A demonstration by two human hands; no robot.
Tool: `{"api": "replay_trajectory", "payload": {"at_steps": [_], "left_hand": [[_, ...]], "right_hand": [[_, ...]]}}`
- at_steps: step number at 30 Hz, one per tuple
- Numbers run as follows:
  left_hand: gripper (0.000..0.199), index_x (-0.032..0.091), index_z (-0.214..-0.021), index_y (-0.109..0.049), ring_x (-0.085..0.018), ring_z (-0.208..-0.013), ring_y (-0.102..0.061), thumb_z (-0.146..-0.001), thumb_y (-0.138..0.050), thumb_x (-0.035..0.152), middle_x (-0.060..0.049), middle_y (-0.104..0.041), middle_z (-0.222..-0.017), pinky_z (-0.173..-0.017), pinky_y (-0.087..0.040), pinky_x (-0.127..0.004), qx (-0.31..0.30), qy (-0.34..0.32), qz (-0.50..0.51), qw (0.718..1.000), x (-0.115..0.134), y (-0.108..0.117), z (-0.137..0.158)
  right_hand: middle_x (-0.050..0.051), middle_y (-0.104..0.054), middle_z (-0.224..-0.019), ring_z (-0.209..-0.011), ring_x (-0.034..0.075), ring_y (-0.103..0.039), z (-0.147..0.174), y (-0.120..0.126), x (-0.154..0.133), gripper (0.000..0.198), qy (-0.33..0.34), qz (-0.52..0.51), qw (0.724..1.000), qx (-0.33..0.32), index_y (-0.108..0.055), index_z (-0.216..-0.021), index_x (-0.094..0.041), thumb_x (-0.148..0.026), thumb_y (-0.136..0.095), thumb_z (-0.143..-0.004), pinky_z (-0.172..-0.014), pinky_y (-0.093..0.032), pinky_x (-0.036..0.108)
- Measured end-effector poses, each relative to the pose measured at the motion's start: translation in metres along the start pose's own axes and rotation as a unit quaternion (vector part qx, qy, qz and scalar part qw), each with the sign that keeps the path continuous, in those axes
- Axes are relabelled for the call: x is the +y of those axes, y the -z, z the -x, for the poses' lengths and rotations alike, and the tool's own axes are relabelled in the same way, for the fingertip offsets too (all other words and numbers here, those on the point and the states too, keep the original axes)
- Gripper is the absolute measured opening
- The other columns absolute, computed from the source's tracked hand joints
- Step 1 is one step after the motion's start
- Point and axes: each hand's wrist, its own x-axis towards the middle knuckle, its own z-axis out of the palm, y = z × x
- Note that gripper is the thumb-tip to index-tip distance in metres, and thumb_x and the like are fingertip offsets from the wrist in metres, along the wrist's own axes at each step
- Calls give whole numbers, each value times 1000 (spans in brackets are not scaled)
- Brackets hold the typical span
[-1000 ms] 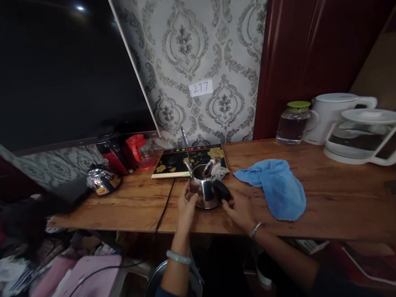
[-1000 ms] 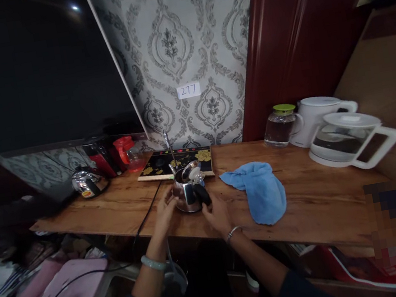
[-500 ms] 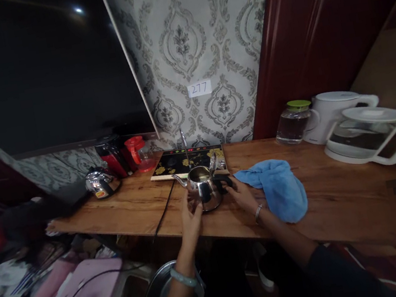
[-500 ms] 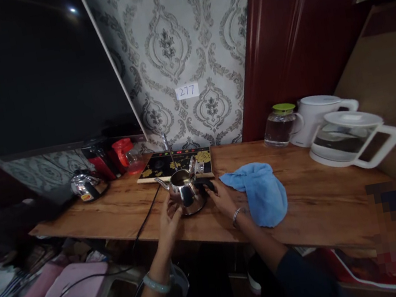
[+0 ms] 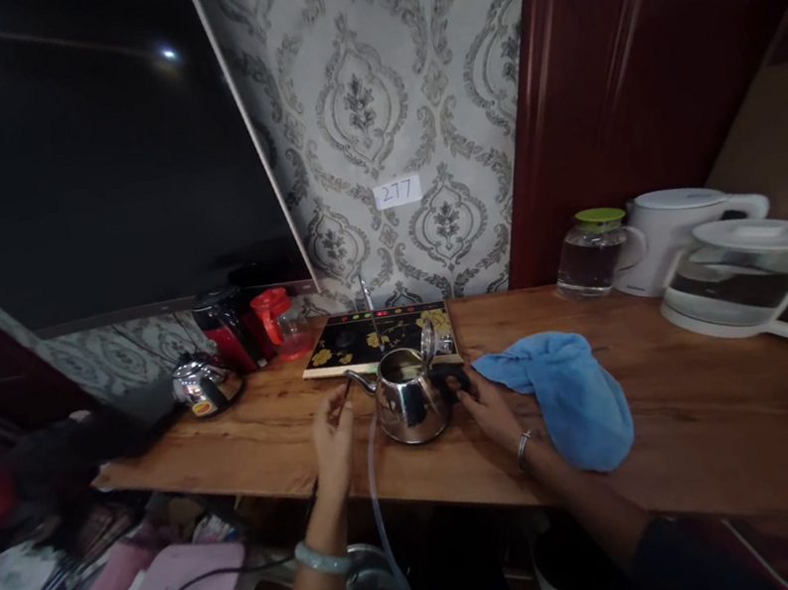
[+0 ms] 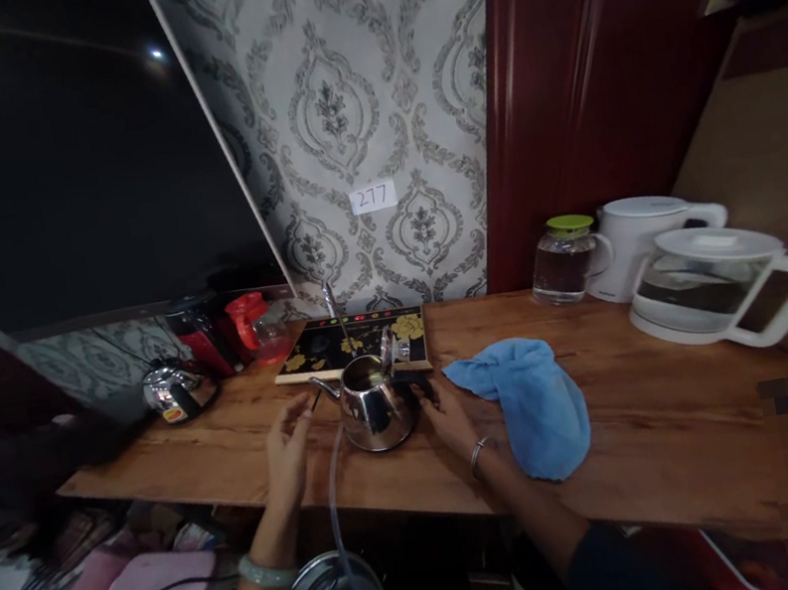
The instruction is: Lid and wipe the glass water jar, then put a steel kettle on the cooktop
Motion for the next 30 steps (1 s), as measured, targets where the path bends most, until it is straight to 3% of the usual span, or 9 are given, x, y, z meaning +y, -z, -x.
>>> {"api": "replay_trajectory", "payload": {"at_steps": [6, 10, 13, 15, 17, 19, 23, 30], "left_hand": [[33, 17, -97, -69, -23, -101, -65, -75, -63, 41, -9, -72, -103, -92, -50, -37, 30, -15, -23, 999, -2, 9, -47], [28, 15, -89, -70, -22, -85, -68, -72, -62, 36, -8, -73, -85, -83, -53, -36, -31, 12, -17, 999, -13, 2, -93], [24, 14, -88, -72, -21, -76, -69, -75, -58, 27, -8, -73, -78, -77, -54, -34, -72, 23, -92, 993, -20, -11, -130], [32, 12, -98, -73, -21, -80, -71, -80, -48, 19, -11, -75, -85, -77, -55, -33, -94, 14, -211, 973, -23, -22, -151], [40, 11, -110, -72, -21, -92, -71, -84, -42, 14, -13, -76, -99, -84, -54, -32, -124, -16, -336, 933, -25, -33, -170], [41, 14, -115, -71, -22, -103, -69, -85, -43, 13, -12, -74, -111, -93, -51, -31, -147, -37, -400, 904, -27, -43, -186], [38, 20, -115, -72, -22, -112, -65, -84, -50, 14, -10, -72, -119, -101, -46, -29, -187, -45, -446, 874, -35, -63, -213], [38, 18, -117, -69, -23, -113, -64, -81, -58, 14, -16, -71, -116, -102, -44, -30, -249, -67, -501, 826, -52, -88, -245]], "right_hand": [[9, -74, -109, -106, 27, -68, -10, 8, 3, 34, 3, 19, 1000, -21, -66, -109, -20, -40, -55, -84, -100, -51, 48], [9, -72, -118, -115, 29, -64, -9, 11, 7, 38, 2, 28, 999, -28, -66, -115, -21, -42, -57, -85, -105, -47, 50], [9, -73, -117, -114, 29, -65, -5, 10, 12, 39, -14, 31, 999, -33, -68, -114, -22, -45, -58, -86, -103, -49, 51], [9, -73, -116, -113, 30, -65, -2, 10, 15, 37, -22, 27, 999, -39, -70, -112, -22, -47, -57, -87, -101, -50, 51], [8, -73, -117, -113, 30, -65, -1, 11, 16, 37, -26, 28, 998, -44, -71, -111, -23, -48, -57, -87, -101, -51, 50], [8, -73, -119, -115, 30, -64, 0, 12, 15, 38, -32, 34, 998, -52, -71, -111, -24, -49, -57, -87, -102, -50, 50], [8, -71, -123, -119, 30, -62, 0, 13, 12, 42, -45, 45, 996, -58, -71, -115, -23, -52, -57, -87, -104, -49, 50], [9, -72, -122, -120, 31, -62, 3, 12, 10, 47, -79, 39, 994, -59, -71, -114, -24, -59, -56, -87, -105, -48, 51]]}}
